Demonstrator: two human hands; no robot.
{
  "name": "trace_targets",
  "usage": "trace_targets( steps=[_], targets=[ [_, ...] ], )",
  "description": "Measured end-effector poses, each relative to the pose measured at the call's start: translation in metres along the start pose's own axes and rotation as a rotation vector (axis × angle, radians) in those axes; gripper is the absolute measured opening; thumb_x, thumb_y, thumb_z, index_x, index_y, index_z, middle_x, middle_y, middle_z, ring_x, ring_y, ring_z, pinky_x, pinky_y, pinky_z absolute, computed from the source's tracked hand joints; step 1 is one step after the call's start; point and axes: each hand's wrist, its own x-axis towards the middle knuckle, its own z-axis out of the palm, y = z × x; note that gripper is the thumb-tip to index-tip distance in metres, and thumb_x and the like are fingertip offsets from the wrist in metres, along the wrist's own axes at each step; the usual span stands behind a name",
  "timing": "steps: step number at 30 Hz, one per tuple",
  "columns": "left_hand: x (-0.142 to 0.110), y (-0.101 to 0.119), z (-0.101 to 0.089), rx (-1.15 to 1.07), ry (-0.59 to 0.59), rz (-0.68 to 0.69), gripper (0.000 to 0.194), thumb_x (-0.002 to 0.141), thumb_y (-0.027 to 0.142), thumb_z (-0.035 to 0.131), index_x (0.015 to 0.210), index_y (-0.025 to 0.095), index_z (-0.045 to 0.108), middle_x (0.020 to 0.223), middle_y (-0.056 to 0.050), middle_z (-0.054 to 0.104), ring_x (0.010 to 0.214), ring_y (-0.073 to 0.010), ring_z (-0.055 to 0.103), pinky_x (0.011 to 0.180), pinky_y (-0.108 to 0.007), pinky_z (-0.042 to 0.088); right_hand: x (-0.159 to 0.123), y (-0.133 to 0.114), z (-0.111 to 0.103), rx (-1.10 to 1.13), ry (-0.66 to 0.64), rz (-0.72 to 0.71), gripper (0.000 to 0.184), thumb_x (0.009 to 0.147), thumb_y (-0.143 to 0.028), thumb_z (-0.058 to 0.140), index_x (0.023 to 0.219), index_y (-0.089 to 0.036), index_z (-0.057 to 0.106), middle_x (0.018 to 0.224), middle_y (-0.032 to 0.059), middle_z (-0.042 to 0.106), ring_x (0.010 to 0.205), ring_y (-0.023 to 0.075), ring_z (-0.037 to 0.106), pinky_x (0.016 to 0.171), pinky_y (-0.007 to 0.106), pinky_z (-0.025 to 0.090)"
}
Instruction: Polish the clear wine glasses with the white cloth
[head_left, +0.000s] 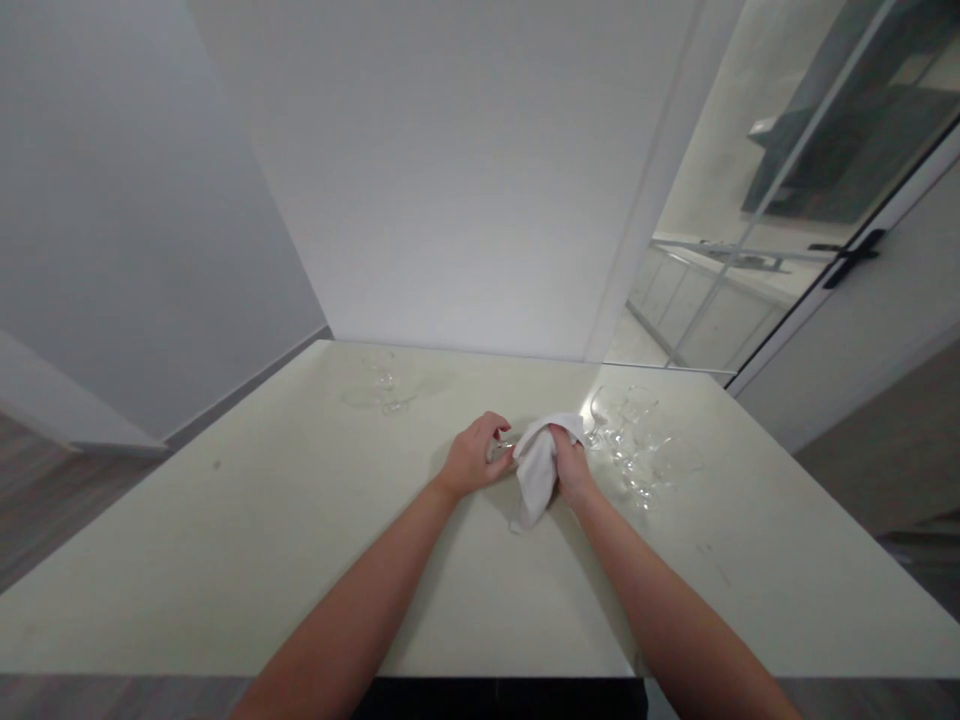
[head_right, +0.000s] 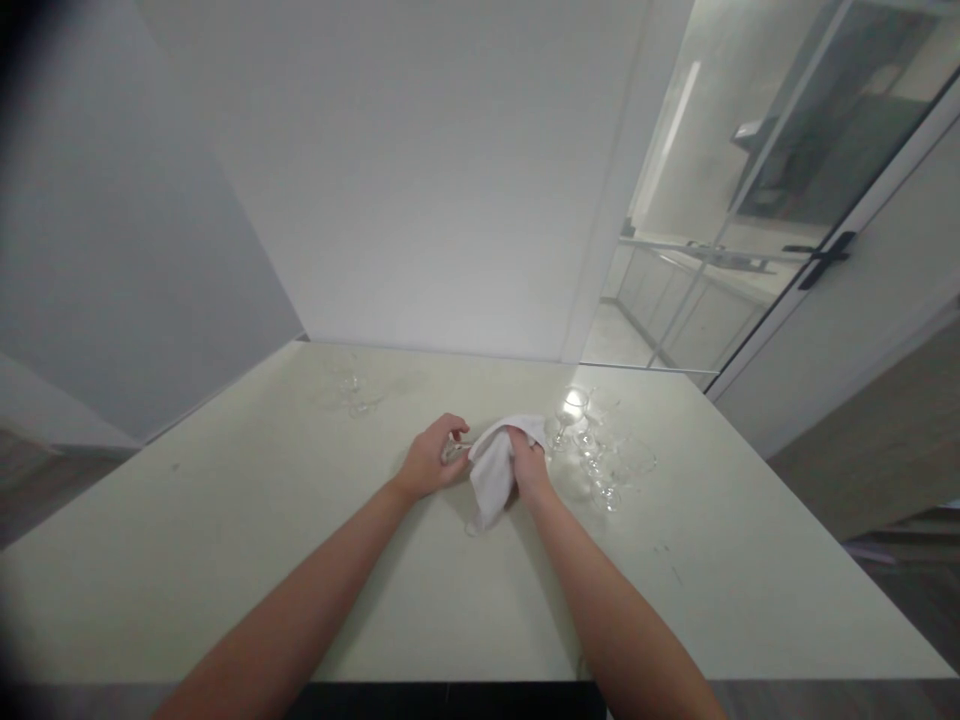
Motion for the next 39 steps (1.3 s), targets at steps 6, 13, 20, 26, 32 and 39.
trace_targets(
  steps=[6,13,20,26,32,39],
  targets=[
    [0.003,-0.009,0.007,-0.248,-0.065,-0.227,0.021,0.081,0.038,0.061,0.081,0.019,0.052,0.065,0.003,0.051,0.056,-0.0104,0.046,0.055,-0.023,0.037,-0.005,-0.015,-0.006,-0.191,-0.186,-0.199,0.023,0.065,-0.036,0.072,0.081,-0.02,0.068,0.088,0.0057,0.073,0.087,0.0229,0.067,0.087,0.037,0.052],
    [0.005,-0.016,0.007,-0.267,0.035,-0.231,0.026,0.082,0.04,0.062,0.092,0.019,0.053,0.076,0.0,0.058,0.065,-0.0119,0.054,0.061,-0.024,0.043,-0.012,-0.02,0.0,-0.233,-0.323,-0.354,0.037,0.059,-0.03,0.078,0.093,-0.021,0.066,0.094,0.0058,0.073,0.087,0.0218,0.066,0.093,0.039,0.05],
    [0.003,0.001,-0.002,0.196,0.086,0.262,0.016,0.082,0.033,0.063,0.089,0.019,0.059,0.087,-0.007,0.063,0.081,-0.0174,0.059,0.071,-0.028,0.046,-0.009,-0.012,0.002,-0.162,-0.128,-0.097,0.026,0.069,-0.038,0.066,0.088,-0.02,0.067,0.1,0.0067,0.072,0.097,0.0247,0.064,0.091,0.039,0.049],
    [0.007,-0.011,-0.002,0.005,0.056,-0.157,0.027,0.092,0.035,0.044,0.074,0.018,0.055,0.062,0.001,0.053,0.057,-0.0119,0.048,0.055,-0.024,0.036,-0.019,-0.019,0.002,-0.354,-0.409,-0.369,0.023,0.069,-0.032,0.072,0.089,-0.022,0.068,0.094,0.0052,0.071,0.095,0.0241,0.064,0.098,0.04,0.045],
    [0.008,-0.018,-0.006,-0.07,-0.006,-0.294,0.035,0.092,0.041,0.04,0.071,0.018,0.056,0.055,0.003,0.047,0.055,-0.0134,0.045,0.053,-0.025,0.032,-0.029,-0.027,0.006,-0.398,-0.483,-0.496,0.053,0.061,-0.029,0.081,0.11,-0.024,0.061,0.104,0.0041,0.066,0.096,0.0226,0.062,0.096,0.037,0.046],
    [0.002,-0.009,-0.014,0.168,0.067,0.033,0.023,0.089,0.027,0.042,0.067,0.02,0.047,0.057,0.002,0.043,0.052,-0.0125,0.041,0.055,-0.026,0.029,-0.022,-0.028,0.006,-0.247,-0.548,-0.243,0.023,0.067,-0.029,0.073,0.089,-0.022,0.07,0.093,0.003,0.073,0.091,0.0217,0.066,0.091,0.035,0.048]
  ],
)
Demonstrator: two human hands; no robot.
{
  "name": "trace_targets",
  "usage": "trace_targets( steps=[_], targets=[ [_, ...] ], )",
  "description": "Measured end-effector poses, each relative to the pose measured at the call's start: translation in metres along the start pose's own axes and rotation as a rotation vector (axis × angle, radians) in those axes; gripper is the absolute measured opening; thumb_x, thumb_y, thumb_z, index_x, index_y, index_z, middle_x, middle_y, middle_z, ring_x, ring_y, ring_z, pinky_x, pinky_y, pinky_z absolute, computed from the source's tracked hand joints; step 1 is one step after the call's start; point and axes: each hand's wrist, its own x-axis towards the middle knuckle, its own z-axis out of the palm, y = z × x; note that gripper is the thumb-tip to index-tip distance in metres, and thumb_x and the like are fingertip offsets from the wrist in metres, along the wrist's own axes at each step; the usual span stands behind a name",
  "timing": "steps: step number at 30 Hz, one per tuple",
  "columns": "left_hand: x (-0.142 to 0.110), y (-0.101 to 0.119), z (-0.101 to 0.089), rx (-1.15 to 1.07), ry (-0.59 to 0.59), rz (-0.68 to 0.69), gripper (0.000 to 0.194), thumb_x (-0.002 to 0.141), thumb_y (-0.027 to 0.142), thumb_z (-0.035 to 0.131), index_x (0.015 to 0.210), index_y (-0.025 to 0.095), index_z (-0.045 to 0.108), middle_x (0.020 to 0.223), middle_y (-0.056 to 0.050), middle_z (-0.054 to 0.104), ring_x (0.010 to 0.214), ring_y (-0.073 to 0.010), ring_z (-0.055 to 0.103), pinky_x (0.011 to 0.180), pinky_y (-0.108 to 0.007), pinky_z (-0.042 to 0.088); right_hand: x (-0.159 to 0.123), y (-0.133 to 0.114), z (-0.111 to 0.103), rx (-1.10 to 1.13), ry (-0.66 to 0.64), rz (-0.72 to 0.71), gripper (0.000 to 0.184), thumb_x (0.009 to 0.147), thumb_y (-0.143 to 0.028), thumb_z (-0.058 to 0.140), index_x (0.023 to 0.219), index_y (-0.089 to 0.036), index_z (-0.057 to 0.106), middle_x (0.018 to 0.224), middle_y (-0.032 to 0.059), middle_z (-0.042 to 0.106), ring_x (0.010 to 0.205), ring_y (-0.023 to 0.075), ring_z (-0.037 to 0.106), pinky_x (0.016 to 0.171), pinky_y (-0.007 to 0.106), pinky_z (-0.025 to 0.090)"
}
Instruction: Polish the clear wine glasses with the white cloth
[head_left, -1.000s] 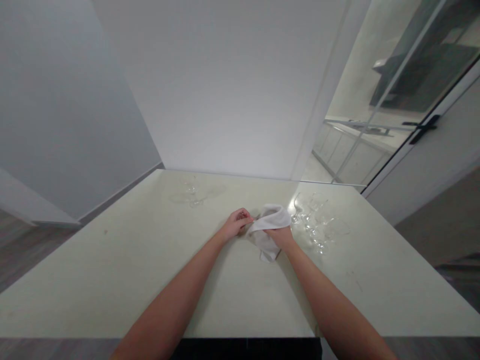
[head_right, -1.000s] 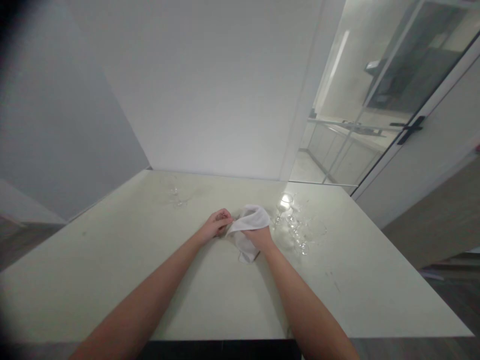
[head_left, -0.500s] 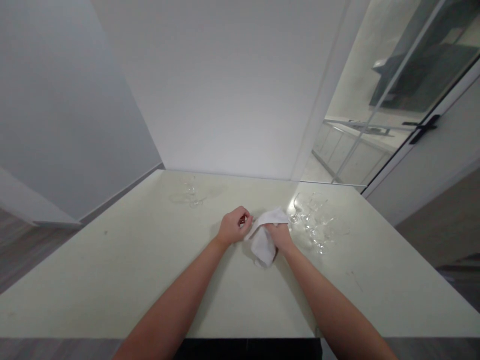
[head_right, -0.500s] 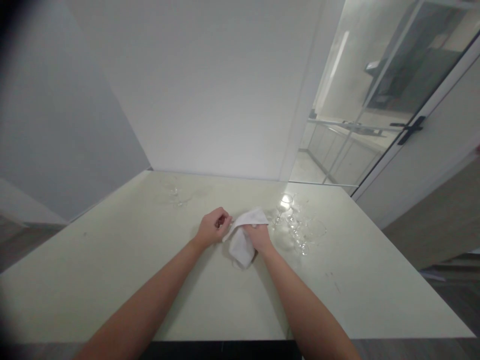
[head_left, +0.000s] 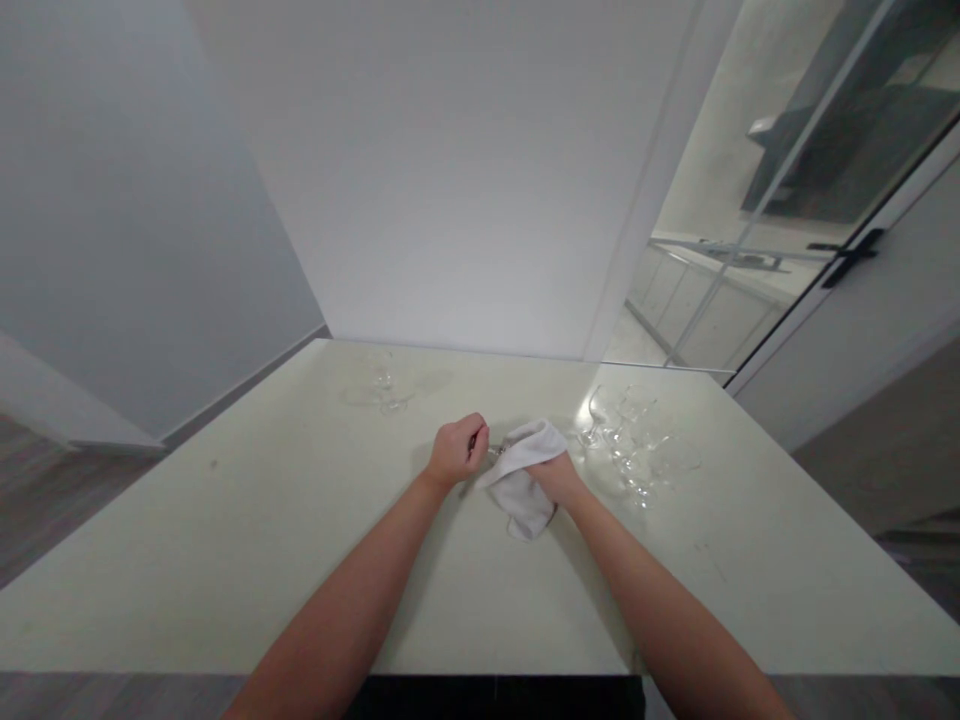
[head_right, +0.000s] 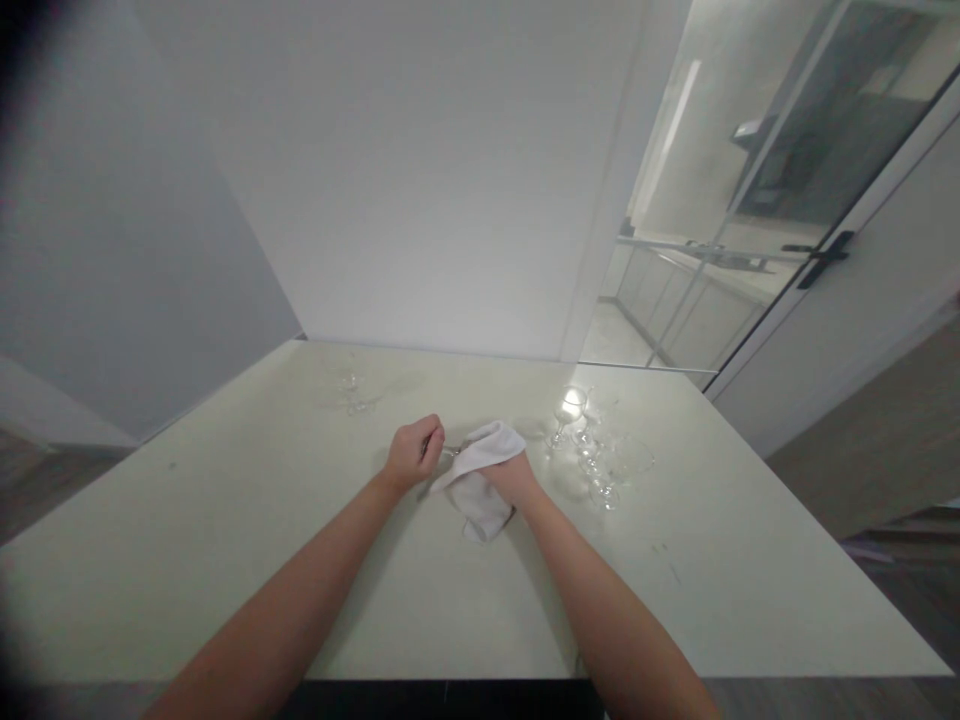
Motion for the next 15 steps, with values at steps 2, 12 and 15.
trace_targets(
  steps=[2,12,15],
  targets=[
    [-0.002,0.001,-0.001,0.049,-0.003,0.123,0.02,0.086,0.024,0.043,0.066,0.021,0.045,0.058,0.001,0.043,0.052,-0.0128,0.039,0.055,-0.027,0.028,0.001,0.005,0.0,0.129,0.104,0.162,0.023,0.066,-0.032,0.073,0.086,-0.021,0.069,0.092,0.0031,0.074,0.089,0.0221,0.066,0.086,0.034,0.051],
    [0.002,0.001,0.012,-0.204,0.15,-0.224,0.034,0.094,0.034,0.036,0.063,0.021,0.039,0.056,0.003,0.038,0.054,-0.0126,0.038,0.054,-0.027,0.029,0.004,-0.001,0.003,0.62,0.16,0.478,0.045,0.08,-0.058,0.051,0.089,-0.018,0.069,0.089,0.0076,0.076,0.085,0.0249,0.071,0.079,0.037,0.056],
    [0.004,-0.001,0.015,-0.285,0.178,-0.319,0.037,0.095,0.039,0.035,0.063,0.021,0.041,0.056,0.002,0.04,0.054,-0.0128,0.04,0.055,-0.027,0.031,0.002,-0.002,0.002,0.534,0.156,0.428,0.039,0.073,-0.055,0.058,0.083,-0.019,0.068,0.083,0.0071,0.075,0.087,0.0274,0.071,0.078,0.038,0.056]
  ],
)
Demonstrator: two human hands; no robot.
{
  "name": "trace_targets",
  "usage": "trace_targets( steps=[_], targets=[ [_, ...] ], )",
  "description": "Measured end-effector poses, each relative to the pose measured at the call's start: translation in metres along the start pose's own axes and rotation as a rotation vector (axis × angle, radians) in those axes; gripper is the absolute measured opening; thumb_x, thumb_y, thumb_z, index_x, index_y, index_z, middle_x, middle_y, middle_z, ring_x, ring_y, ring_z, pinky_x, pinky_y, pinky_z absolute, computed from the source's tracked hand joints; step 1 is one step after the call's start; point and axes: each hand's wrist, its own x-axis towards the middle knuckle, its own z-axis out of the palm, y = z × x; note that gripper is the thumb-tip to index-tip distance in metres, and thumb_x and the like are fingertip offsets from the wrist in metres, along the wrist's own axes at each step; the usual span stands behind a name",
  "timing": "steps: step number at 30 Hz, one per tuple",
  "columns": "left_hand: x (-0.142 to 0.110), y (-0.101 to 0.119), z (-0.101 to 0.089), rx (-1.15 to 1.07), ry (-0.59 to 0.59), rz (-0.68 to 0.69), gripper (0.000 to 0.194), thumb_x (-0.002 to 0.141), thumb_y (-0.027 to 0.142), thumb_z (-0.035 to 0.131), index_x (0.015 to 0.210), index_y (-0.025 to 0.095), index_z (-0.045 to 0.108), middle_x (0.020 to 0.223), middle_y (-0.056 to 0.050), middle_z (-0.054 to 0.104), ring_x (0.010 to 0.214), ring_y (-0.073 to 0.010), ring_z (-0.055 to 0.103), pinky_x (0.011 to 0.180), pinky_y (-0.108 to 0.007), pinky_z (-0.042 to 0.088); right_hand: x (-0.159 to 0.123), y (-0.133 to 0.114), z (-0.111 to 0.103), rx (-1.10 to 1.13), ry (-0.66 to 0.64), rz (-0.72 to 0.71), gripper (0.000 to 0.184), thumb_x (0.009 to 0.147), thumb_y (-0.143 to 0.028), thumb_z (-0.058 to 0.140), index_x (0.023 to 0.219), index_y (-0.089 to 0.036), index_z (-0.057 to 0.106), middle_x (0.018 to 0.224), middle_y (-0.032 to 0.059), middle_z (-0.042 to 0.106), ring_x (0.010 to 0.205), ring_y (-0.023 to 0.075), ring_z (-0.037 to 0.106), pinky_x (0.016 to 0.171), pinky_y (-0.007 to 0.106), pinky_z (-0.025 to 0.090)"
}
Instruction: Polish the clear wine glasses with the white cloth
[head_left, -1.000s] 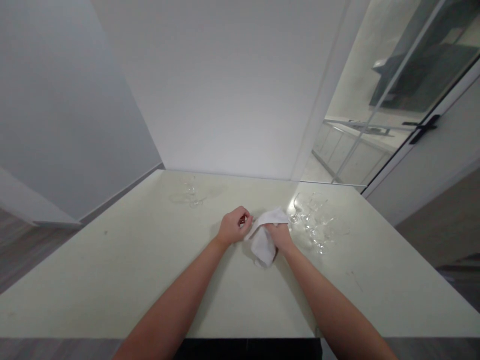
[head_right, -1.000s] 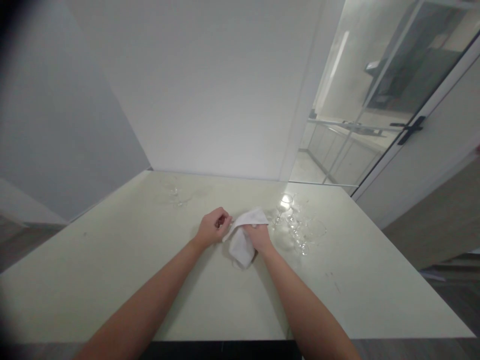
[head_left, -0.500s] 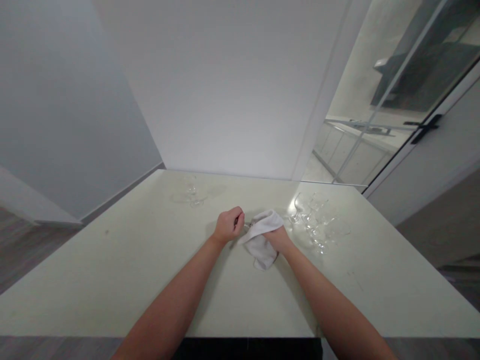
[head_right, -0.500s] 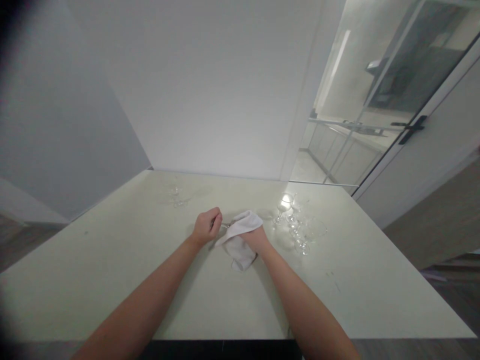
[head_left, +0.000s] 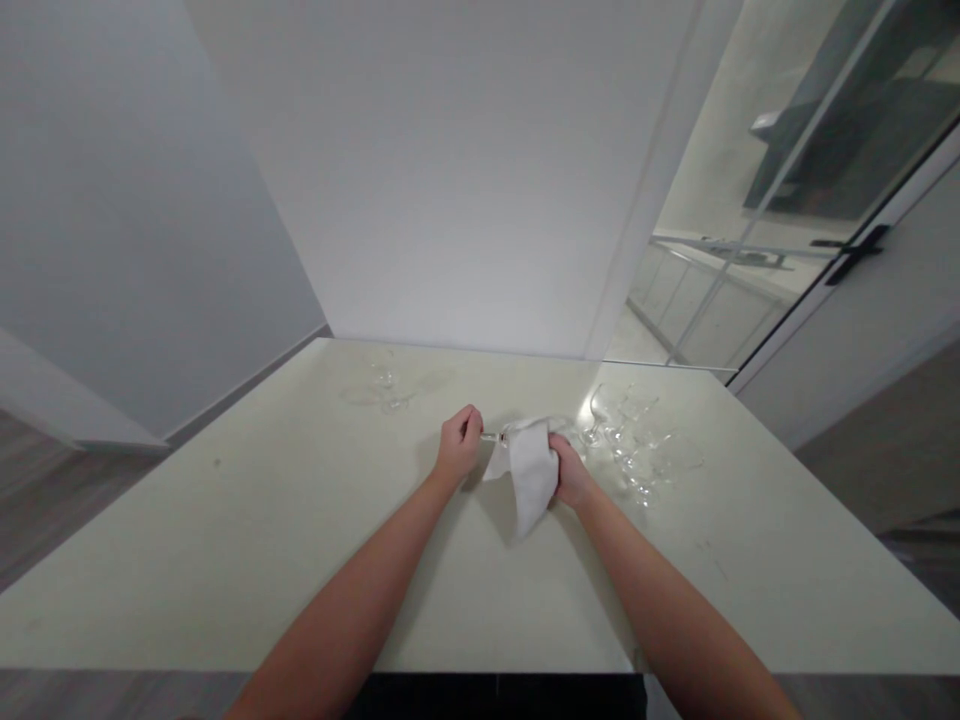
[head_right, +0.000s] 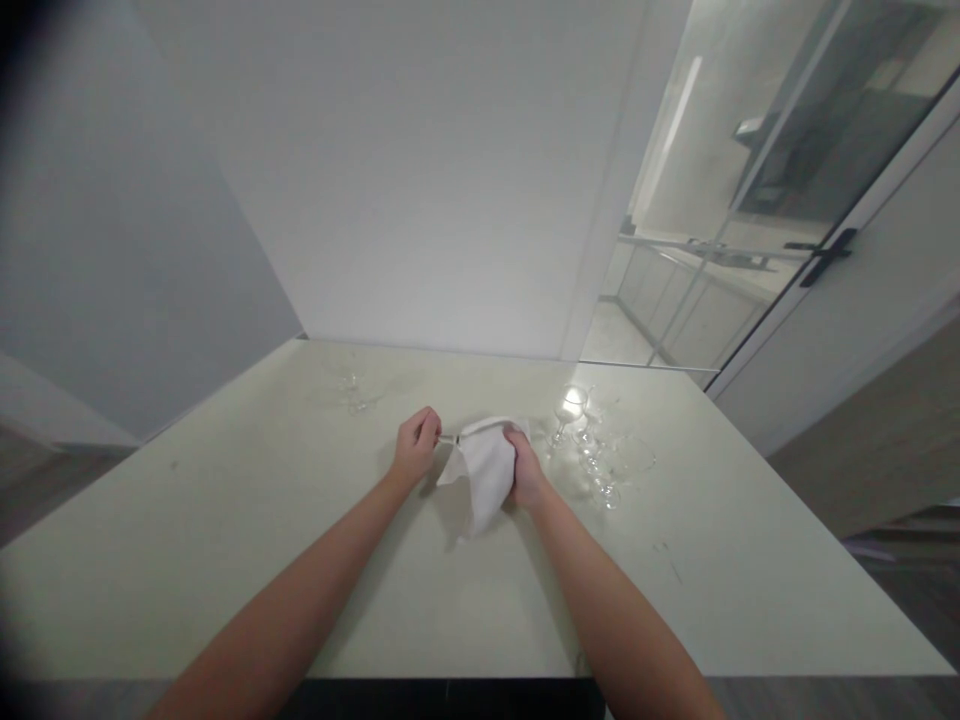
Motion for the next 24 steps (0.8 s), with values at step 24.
trace_targets(
  steps=[24],
  targets=[
    [-0.005,0.002,-0.015,0.105,-0.126,0.299,0.027,0.089,0.032,0.044,0.065,0.021,0.041,0.058,0.002,0.04,0.052,-0.0123,0.038,0.055,-0.028,0.029,0.011,0.026,-0.013,-0.267,-0.037,-0.153,0.034,0.055,-0.05,0.079,0.06,-0.02,0.064,0.059,0.0039,0.067,0.071,0.0249,0.068,0.061,0.035,0.056]
  ],
)
